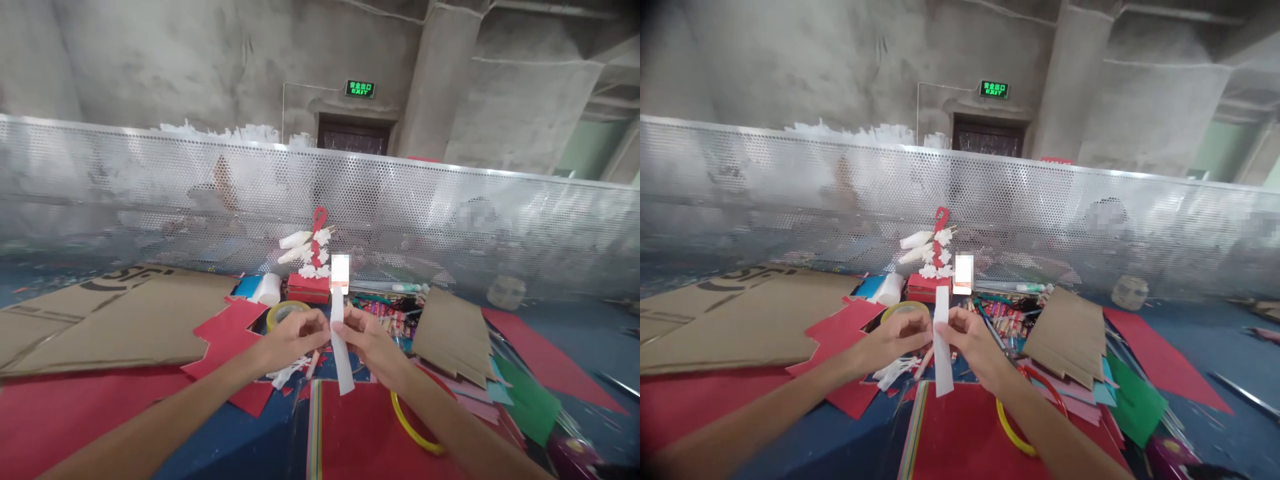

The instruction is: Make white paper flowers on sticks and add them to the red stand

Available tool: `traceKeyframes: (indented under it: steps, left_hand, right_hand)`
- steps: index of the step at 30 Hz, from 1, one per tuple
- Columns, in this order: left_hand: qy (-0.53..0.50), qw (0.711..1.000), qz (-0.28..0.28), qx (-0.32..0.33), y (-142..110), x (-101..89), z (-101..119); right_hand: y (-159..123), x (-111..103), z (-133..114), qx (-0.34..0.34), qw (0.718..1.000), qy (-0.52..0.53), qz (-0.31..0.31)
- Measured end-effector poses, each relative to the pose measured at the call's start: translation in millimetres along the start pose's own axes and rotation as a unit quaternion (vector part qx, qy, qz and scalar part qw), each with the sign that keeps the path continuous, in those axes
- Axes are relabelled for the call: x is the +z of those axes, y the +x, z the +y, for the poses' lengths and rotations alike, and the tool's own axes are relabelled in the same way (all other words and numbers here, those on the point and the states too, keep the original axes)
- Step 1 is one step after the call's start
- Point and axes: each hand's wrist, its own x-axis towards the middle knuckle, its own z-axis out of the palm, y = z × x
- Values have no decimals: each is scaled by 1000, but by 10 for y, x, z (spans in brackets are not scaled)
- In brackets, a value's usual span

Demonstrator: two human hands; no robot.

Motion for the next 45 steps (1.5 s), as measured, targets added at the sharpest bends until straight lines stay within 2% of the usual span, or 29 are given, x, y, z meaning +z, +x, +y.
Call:
traceKeyframes:
  steps: [8,16,24,31,39,45]
  left_hand:
    - [-4,999,31,16,-32,16,47]
    - [30,999,36,23,-51,-17,115]
    - [26,1000,8,13,-51,-26,101]
    - [36,999,15,8,-55,-7,114]
    - [28,1000,-5,13,-66,1,148]
    - [51,998,15,27,-70,-11,185]
  right_hand:
    - [-23,42,-66,22,1000,9,19]
    - [-12,3,-5,18,1000,21,4]
    - [-22,32,-28,20,1000,-6,12]
    - [-51,85,-75,25,999,-10,29]
    - [-33,41,-65,29,999,-30,10]
    - [-23,14,-29,24,999,-44,4]
